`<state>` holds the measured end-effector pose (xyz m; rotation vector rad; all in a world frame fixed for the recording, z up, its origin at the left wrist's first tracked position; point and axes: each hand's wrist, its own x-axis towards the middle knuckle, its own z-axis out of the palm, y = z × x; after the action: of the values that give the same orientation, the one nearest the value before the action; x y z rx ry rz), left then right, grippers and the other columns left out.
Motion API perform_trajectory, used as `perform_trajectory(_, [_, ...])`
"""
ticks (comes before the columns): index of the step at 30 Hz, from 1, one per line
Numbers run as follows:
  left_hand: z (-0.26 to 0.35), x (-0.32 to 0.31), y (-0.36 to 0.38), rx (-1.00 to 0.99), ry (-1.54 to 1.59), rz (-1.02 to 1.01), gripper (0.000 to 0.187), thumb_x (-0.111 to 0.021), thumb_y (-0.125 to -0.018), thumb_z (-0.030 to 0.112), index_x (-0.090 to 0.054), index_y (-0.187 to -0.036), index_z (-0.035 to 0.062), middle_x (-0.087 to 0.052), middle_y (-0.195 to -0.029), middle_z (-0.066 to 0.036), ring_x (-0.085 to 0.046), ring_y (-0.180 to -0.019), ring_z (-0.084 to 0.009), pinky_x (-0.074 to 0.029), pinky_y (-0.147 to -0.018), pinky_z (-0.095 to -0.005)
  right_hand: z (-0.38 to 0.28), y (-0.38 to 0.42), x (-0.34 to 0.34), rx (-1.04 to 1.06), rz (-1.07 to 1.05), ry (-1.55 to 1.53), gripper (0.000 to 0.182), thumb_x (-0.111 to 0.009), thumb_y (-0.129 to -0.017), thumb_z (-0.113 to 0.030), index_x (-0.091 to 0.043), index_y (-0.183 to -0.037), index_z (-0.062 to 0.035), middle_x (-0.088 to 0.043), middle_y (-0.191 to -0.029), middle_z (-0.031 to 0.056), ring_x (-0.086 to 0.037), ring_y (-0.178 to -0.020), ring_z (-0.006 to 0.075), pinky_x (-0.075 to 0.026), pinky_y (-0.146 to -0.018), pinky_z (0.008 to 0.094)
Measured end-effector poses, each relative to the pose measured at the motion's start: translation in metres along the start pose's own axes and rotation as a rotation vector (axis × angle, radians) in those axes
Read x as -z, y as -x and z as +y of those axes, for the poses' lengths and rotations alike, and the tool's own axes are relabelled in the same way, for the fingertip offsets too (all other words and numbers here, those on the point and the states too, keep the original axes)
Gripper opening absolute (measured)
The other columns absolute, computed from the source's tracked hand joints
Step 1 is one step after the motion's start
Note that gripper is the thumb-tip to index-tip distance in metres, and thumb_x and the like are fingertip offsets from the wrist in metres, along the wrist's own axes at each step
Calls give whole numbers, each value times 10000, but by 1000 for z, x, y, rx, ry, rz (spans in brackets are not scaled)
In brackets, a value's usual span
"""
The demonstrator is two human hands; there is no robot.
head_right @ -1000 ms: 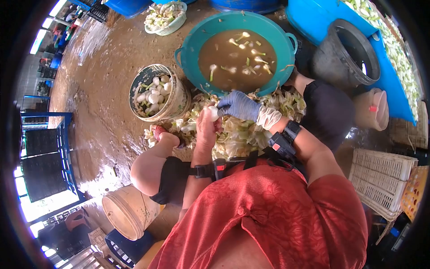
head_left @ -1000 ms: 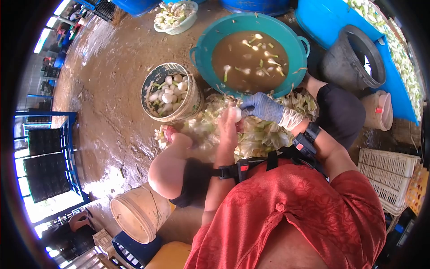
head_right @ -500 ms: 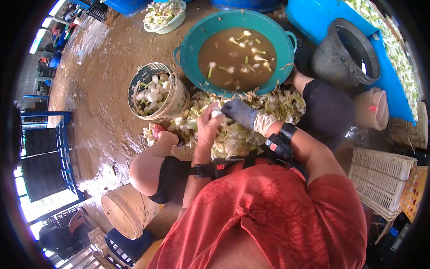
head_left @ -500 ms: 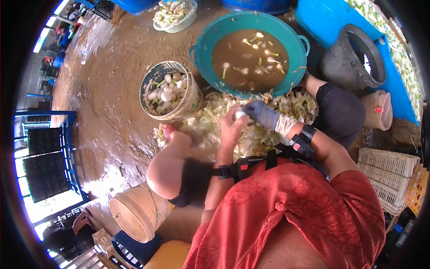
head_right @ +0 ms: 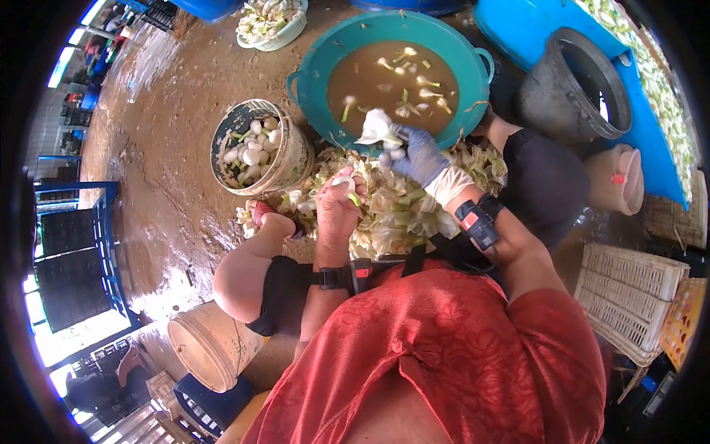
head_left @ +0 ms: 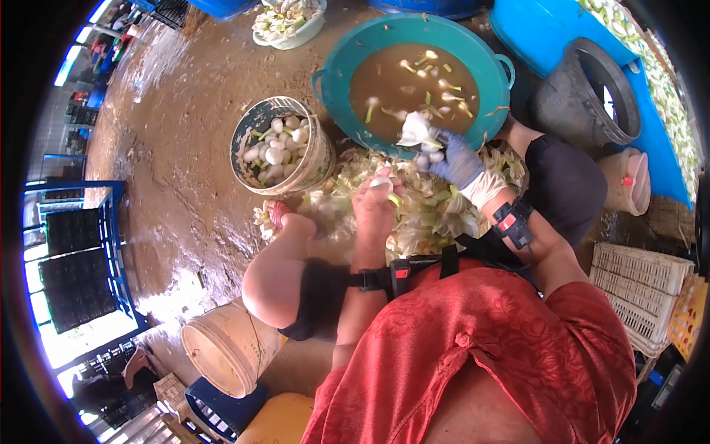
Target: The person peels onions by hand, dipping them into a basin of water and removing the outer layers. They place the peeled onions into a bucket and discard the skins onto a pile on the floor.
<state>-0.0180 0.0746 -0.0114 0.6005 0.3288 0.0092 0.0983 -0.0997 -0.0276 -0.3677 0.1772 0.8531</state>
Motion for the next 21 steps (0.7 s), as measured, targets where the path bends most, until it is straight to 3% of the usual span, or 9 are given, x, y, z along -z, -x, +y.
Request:
perform_trajectory(4, [3,32,-14,74,174,63,213,-591,-801,108,-554,-974,-11,-588,-850,-111,-571,-686,-189,-496,-605,-260,-3,6,-8,750,-104,1680,190,-649,-778,-108,-568,-928,-23,-557,-722,25,-528,-621,116,-485,-594,302])
perform_trajectory(5, [13,33,-18,29,225,57,213,-574,-832,140,-550,-979,-13,-594,-865,-112,-583,-694,-205,-491,-610,-272,3,2,-8,139,152,1350,200,-676,-725,-35,-571,-893,-4,-579,-722,50,-551,-655,130,-490,-612,296])
perform_trajectory(6, [25,34,-23,-87,415,37,236,-529,-887,221,-548,-951,-5,-589,-920,-110,-584,-819,-217,-491,-638,-263,11,3,-7,96,-65,1585,173,-661,-754,-85,-583,-875,12,-601,-735,77,-565,-665,141,-487,-615,299])
perform_trajectory(8, [62,6,-20,-368,340,214,482,-448,-917,417,-455,-1107,-25,-541,-1054,-159,-495,-1069,-275,-437,-874,-338,24,-35,61,-655,-119,522,182,-662,-746,-114,-602,-868,6,-624,-743,105,-586,-676,150,-479,-622,302])
perform_trajectory(9, [72,-1,-18,-339,366,239,530,-446,-906,452,-411,-1145,-20,-513,-1088,-164,-489,-1064,-280,-414,-904,-359,17,-38,49,-662,-113,519,182,-662,-746,-114,-602,-868,6,-624,-743,105,-586,-676,150,-479,-622,302])
perform_trajectory(11, [67,3,-21,-313,236,352,634,-471,-874,515,-320,-1199,-8,-440,-1151,-166,-471,-1045,-285,-387,-927,-398,-6,-51,4,62,-201,1783,254,-699,-745,-135,-620,-957,-20,-642,-809,72,-577,-741,124,-483,-707,286])
perform_trajectory(14, [31,35,-28,-179,128,304,322,-504,-903,297,-476,-1059,16,-535,-976,-115,-533,-919,-248,-449,-805,-374,-37,-121,57,198,85,1922,479,-692,-717,-114,-544,-1171,-72,-643,-1011,125,-621,-908,201,-492,-787,319])
perform_trajectory(16, [32,15,-25,-33,84,417,199,-509,-904,206,-528,-988,27,-576,-882,-97,-572,-797,-223,-480,-688,-335,-53,-148,47,16,152,2238,592,-694,-709,-121,-487,-1263,-142,-554,-1182,179,-569,-1047,273,-469,-865,369])
perform_trajectory(21, [32,20,-36,-25,-1,460,209,-547,-889,166,-523,-1018,3,-596,-860,-114,-590,-726,-207,-479,-609,-282,-42,-201,91,36,80,2640,541,-655,-736,-176,-503,-1254,-213,-459,-1292,168,-503,-1126,322,-431,-922,396])
